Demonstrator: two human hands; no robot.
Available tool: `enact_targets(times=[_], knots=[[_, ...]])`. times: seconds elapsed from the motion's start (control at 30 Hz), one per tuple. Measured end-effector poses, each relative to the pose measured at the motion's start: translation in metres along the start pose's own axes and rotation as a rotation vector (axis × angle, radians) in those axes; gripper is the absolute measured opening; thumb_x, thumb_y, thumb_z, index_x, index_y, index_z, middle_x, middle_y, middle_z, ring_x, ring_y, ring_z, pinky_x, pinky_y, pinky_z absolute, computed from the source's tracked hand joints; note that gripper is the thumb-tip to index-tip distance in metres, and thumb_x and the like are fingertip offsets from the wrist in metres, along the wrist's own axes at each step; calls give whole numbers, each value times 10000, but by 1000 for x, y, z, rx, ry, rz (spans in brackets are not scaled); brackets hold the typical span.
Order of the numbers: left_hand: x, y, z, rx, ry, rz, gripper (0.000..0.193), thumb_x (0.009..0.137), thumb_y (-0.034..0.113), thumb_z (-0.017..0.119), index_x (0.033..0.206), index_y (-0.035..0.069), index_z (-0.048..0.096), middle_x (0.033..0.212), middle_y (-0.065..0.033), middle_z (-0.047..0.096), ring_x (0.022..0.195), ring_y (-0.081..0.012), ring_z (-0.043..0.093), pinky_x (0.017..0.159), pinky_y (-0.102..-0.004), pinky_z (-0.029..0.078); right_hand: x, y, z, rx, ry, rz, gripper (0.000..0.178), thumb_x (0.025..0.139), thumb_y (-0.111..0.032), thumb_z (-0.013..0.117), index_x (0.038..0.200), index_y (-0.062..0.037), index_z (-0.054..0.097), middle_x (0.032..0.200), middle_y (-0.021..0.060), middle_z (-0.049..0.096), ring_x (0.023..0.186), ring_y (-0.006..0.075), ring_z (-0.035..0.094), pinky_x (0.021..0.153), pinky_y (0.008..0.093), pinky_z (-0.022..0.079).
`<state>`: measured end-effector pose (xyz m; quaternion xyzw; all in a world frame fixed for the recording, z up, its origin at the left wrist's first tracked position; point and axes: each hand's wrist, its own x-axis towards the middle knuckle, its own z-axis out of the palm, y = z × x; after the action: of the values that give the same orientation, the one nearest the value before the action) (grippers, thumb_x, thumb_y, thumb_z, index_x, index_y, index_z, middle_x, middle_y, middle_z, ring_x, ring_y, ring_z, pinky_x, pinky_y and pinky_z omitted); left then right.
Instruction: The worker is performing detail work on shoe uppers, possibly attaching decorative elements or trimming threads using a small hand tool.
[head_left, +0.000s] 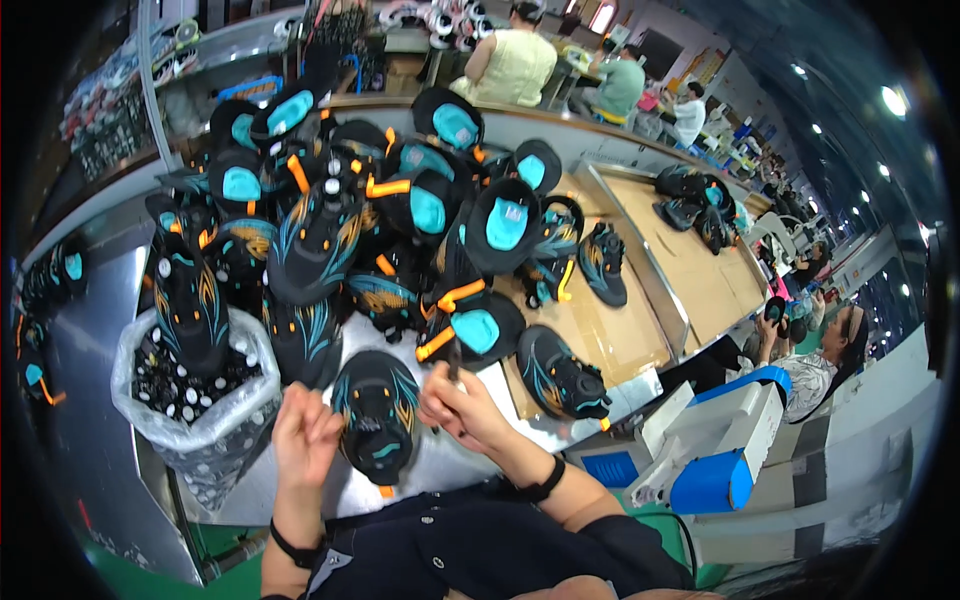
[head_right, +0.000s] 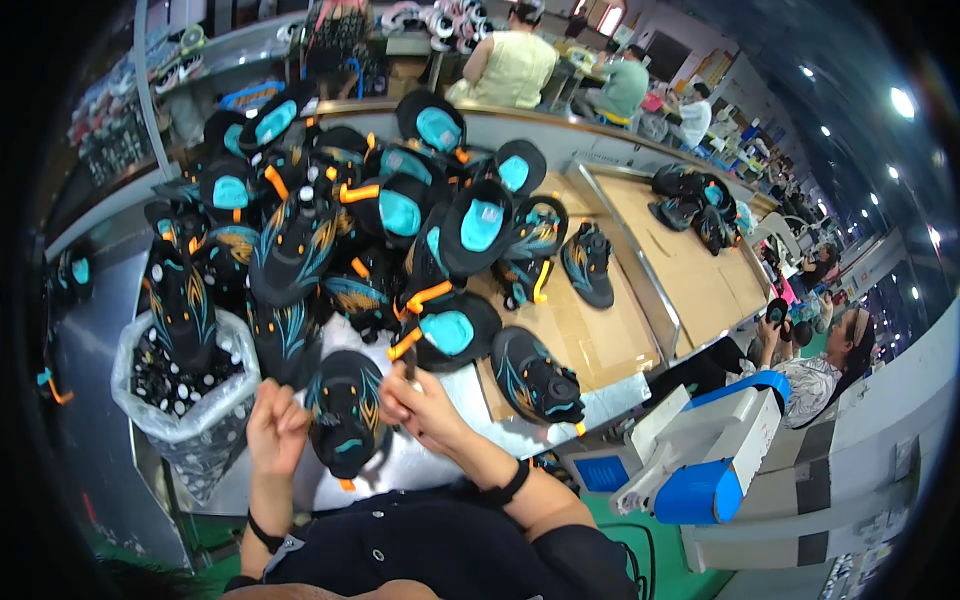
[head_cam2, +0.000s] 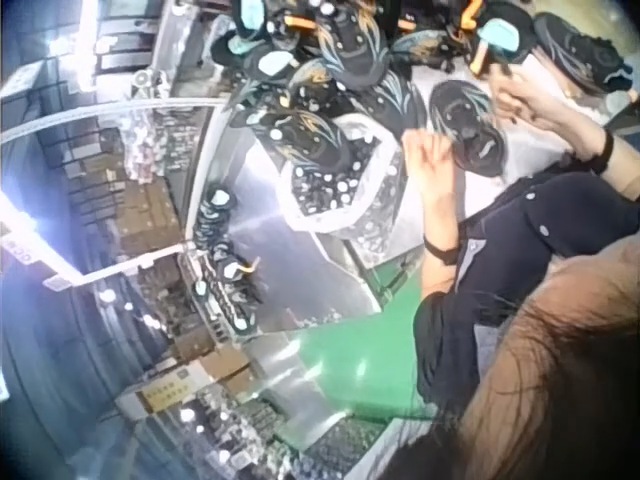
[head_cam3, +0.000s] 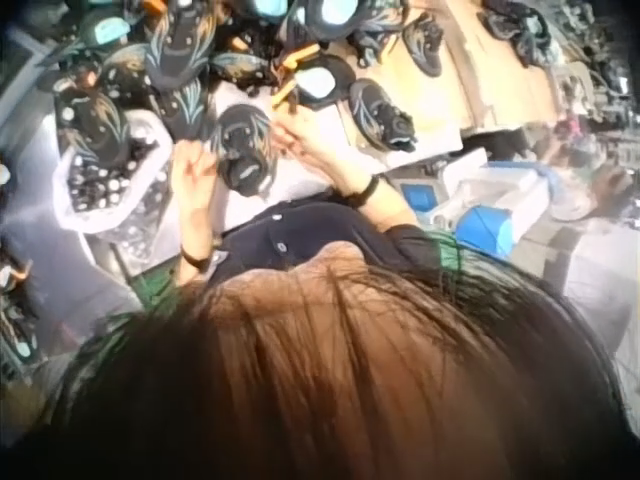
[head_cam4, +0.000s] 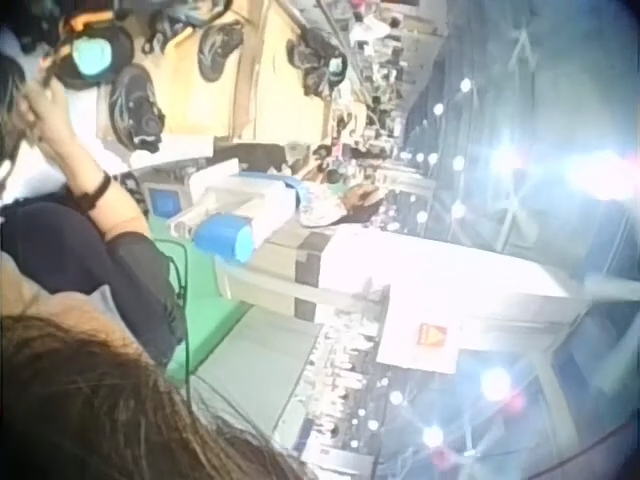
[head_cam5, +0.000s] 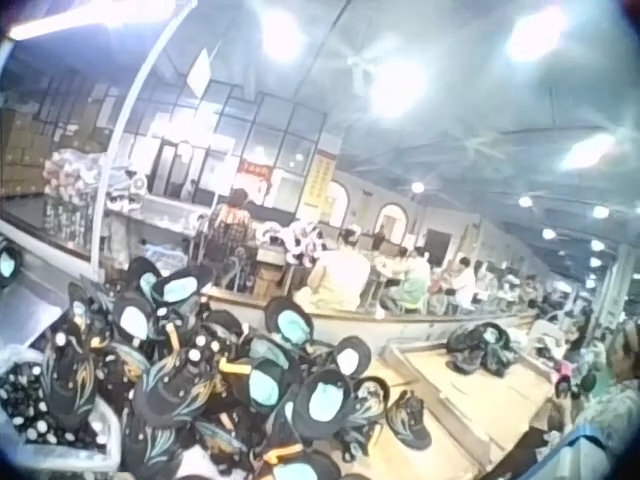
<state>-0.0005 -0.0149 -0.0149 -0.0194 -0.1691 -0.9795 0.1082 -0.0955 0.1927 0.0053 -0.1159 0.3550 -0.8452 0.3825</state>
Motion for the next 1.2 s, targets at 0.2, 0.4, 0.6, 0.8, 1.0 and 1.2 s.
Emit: enact_targets(times=[0.2, 0.4, 0.6, 0.8, 1.0, 1.2], knots=[[4, -7, 14, 1355, 48, 252, 244, 890, 170, 608, 1060, 28, 505, 808, -39, 558, 785, -129, 524, 704, -256, 444, 2, -5, 1, -338, 74, -128, 111, 944, -130, 535, 883, -37, 536, 724, 16, 540, 597, 63, 442, 577, 218, 371], [16, -13, 34, 985, -36, -183, 87, 899, 77, 579, 891, -9, 591, 740, -7, 582, 669, -56, 539, 634, -203, 436, 7, -21, 26, -1009, 196, -308, 88, 885, -47, 604, 938, 23, 603, 799, 55, 627, 648, 85, 577, 595, 228, 461], [20, -5, 42, 1054, -56, -388, 112, 904, 87, 582, 924, -22, 592, 725, -16, 589, 648, -66, 577, 601, -202, 448, 14, -31, 24, -1719, -170, -870, 349, 659, 91, 613, 993, -11, 600, 861, 115, 614, 768, 298, 603, 647, 381, 471], [14, -1, 19, 825, 98, -334, 166, 832, 35, 649, 977, -41, 670, 773, -64, 647, 673, -84, 587, 592, -206, 449, 20, 5, 15, -770, -46, -190, 40, 890, 8, 566, 928, 14, 576, 824, 83, 643, 692, 96, 571, 615, 233, 463], [6, -8, 9, 739, 107, -252, 117, 849, 72, 658, 908, -29, 655, 764, -24, 616, 653, -62, 543, 602, -197, 427, 18, 0, 18, -933, -98, -80, 94, 885, -61, 608, 912, -3, 540, 779, 83, 625, 626, 82, 521, 573, 225, 417], [4, -11, 8, 969, 49, -314, 134, 891, 134, 611, 863, 3, 614, 699, 20, 570, 620, -18, 488, 565, -185, 403, 9, -28, 24, -1905, -304, -397, 215, 688, -119, 756, 843, -39, 630, 739, 66, 558, 680, 259, 548, 620, 340, 440]])
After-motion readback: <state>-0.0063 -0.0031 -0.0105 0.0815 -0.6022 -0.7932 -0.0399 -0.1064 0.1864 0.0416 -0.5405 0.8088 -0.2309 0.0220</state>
